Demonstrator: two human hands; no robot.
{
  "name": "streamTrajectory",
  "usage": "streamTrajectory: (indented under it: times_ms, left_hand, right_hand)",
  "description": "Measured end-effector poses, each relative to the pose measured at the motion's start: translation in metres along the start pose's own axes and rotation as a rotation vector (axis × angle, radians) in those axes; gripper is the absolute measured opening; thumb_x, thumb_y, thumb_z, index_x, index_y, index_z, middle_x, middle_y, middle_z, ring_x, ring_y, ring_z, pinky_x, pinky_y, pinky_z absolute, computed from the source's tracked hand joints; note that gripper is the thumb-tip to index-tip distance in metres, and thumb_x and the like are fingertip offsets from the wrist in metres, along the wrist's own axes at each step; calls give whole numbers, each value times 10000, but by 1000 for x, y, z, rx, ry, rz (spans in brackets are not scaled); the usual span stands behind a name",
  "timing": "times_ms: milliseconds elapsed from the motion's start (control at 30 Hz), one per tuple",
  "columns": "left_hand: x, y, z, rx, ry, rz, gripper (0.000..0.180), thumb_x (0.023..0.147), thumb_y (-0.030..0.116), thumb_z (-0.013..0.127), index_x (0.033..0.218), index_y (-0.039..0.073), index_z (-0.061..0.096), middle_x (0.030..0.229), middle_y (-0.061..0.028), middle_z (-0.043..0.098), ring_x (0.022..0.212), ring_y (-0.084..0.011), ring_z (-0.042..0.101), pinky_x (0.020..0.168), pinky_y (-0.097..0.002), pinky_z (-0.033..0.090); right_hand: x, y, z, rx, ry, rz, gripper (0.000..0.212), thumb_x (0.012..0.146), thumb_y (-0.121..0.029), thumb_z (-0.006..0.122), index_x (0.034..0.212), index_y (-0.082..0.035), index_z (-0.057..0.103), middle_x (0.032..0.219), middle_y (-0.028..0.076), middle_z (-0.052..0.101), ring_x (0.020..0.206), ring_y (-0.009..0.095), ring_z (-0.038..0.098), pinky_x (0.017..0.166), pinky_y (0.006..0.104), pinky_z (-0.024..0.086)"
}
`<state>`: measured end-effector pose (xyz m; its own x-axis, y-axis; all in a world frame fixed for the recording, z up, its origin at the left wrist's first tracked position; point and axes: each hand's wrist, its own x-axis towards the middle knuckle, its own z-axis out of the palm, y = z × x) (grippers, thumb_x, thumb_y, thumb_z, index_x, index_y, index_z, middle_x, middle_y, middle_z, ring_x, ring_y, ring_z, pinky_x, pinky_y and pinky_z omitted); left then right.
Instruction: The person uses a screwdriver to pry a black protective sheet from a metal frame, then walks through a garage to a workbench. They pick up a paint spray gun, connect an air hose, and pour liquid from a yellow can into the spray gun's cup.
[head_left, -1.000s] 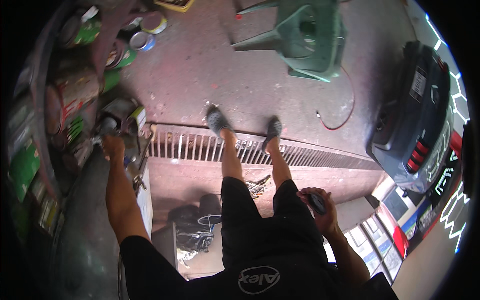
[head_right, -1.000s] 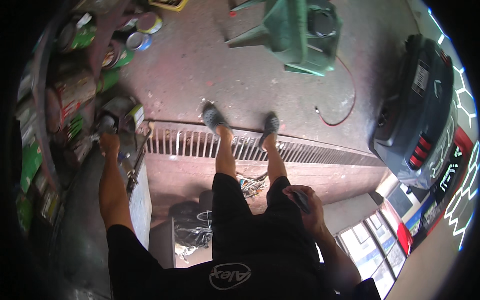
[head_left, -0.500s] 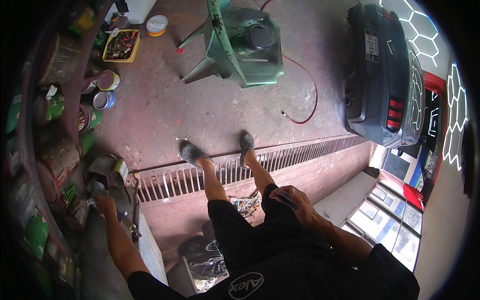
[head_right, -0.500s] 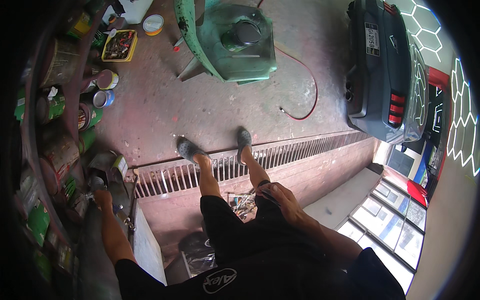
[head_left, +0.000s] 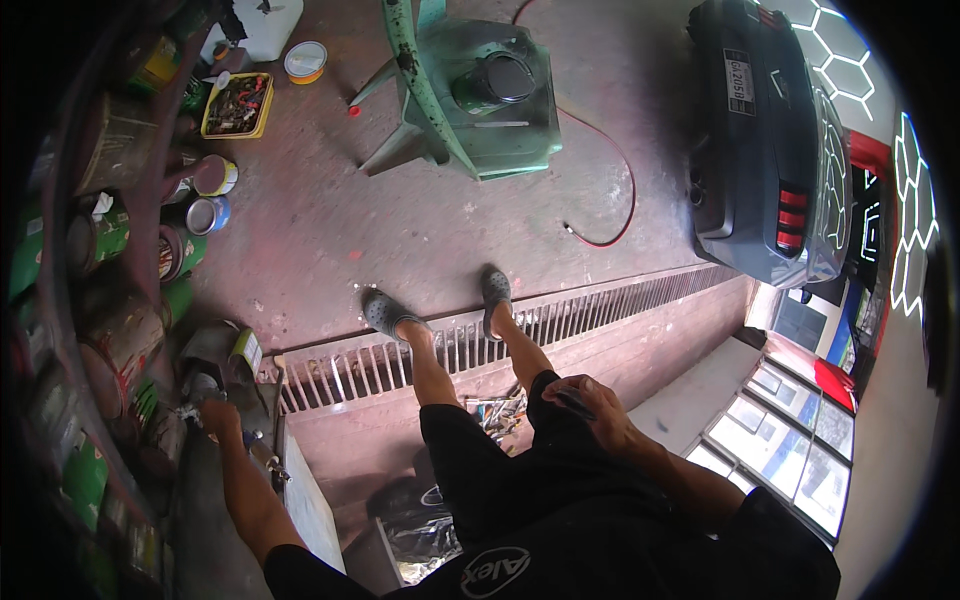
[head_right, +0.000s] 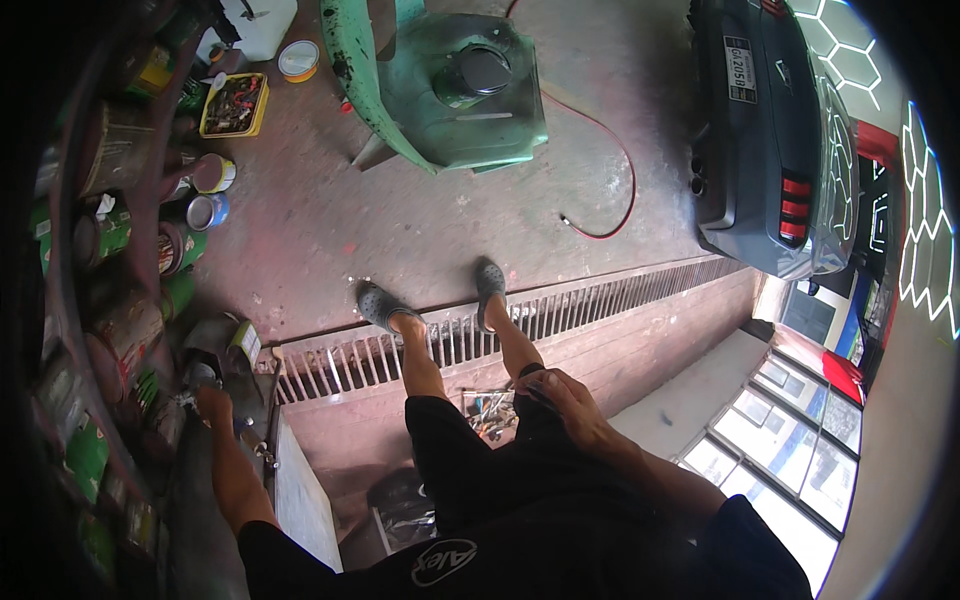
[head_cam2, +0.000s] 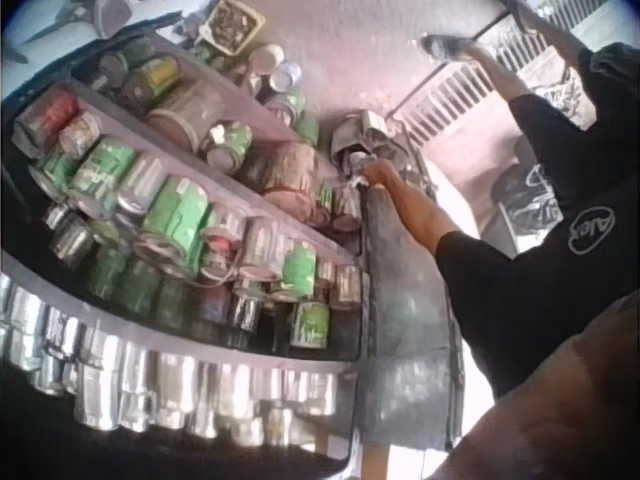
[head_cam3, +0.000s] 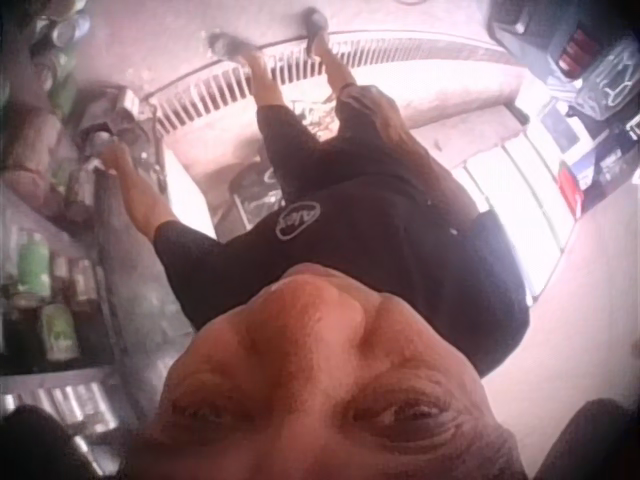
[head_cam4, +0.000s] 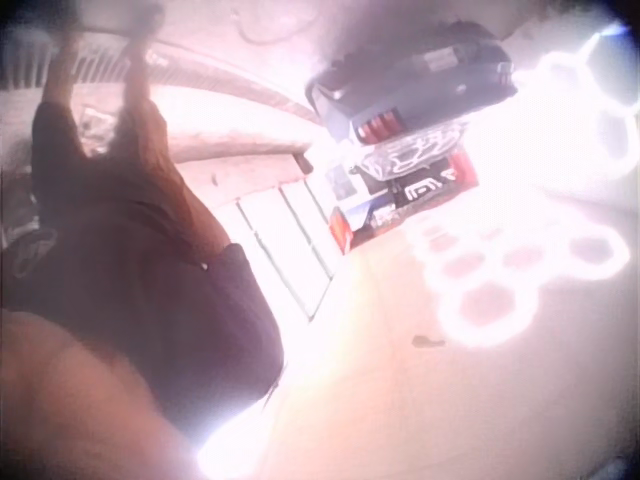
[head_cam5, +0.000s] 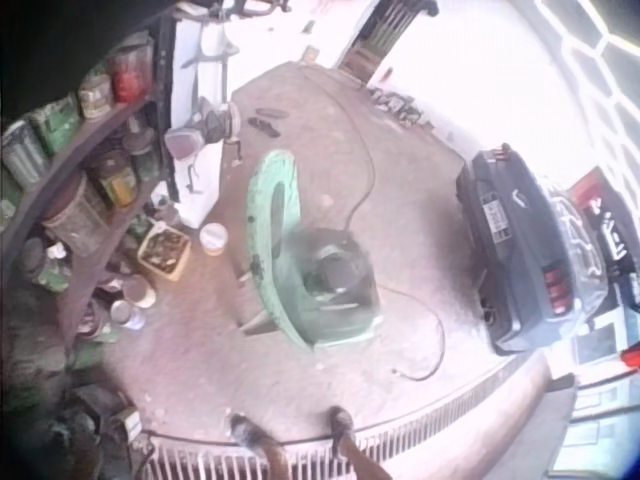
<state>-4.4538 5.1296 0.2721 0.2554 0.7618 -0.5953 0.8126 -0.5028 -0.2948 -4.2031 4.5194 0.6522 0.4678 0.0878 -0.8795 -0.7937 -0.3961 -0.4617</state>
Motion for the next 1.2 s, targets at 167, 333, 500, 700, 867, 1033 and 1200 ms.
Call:
streamTrajectory:
  times_ms: [167, 333, 500, 700, 867, 1033, 1200]
  left_hand:
    - [-15, 5, -21, 33, -10, -7, 240, 840, 113, 754, 1053, 2, 751, 1125, -253, 745, 1016, -424, 754, 806, -580, 635]
    - [-14, 21, -37, -71, -90, -198, 372, 918, 139, 692, 1242, -37, 648, 1286, -279, 667, 1150, -453, 698, 958, -547, 590]
    - [-19, 13, -30, -59, -80, -148, 445, 929, 135, 668, 1279, -114, 550, 1265, -305, 664, 1138, -464, 700, 948, -527, 596]
    - [-29, 20, -38, -60, -33, -130, 479, 927, 134, 662, 1266, -173, 518, 1229, -320, 674, 1101, -465, 715, 923, -531, 603]
    - [-33, 19, -41, -63, -47, -111, 508, 932, 137, 651, 1290, -184, 486, 1214, -319, 682, 1084, -463, 722, 914, -533, 605]
    - [-32, 19, -38, -38, -18, -118, 479, 934, 147, 645, 1262, -179, 517, 1201, -320, 688, 1078, -457, 726, 906, -530, 609]
    - [-26, 14, -31, -23, 0, -117, 467, 932, 151, 647, 1248, -173, 530, 1192, -323, 692, 1076, -454, 727, 901, -526, 611]
  right_hand:
    - [8, 12, -11, -8, -46, -76, 710, 1108, -579, 335, 1288, 60, 588, 1280, 189, 659, 1245, 261, 623, 1129, 408, 435]
    - [0, 18, -5, -2, -4, -100, 671, 1128, -543, 251, 1279, 17, 588, 1269, 186, 651, 1246, 304, 637, 1124, 425, 457]
    - [4, 15, -9, 51, -9, -39, 657, 1125, -545, 260, 1285, 13, 568, 1284, 191, 637, 1262, 328, 629, 1135, 437, 451]
    - [6, 18, -12, 44, -17, -44, 661, 1120, -559, 271, 1274, 9, 573, 1289, 194, 634, 1266, 333, 626, 1143, 440, 441]
    - [7, 17, -13, 50, -26, -49, 654, 1119, -561, 281, 1272, 3, 573, 1290, 195, 635, 1274, 333, 620, 1143, 448, 434]
    - [8, 13, -12, 49, -34, -68, 646, 1119, -558, 287, 1271, 1, 574, 1292, 196, 635, 1277, 334, 618, 1145, 456, 428]
    - [9, 13, -12, 50, -32, -61, 647, 1121, -551, 275, 1271, 4, 572, 1290, 197, 637, 1280, 337, 615, 1152, 464, 422]
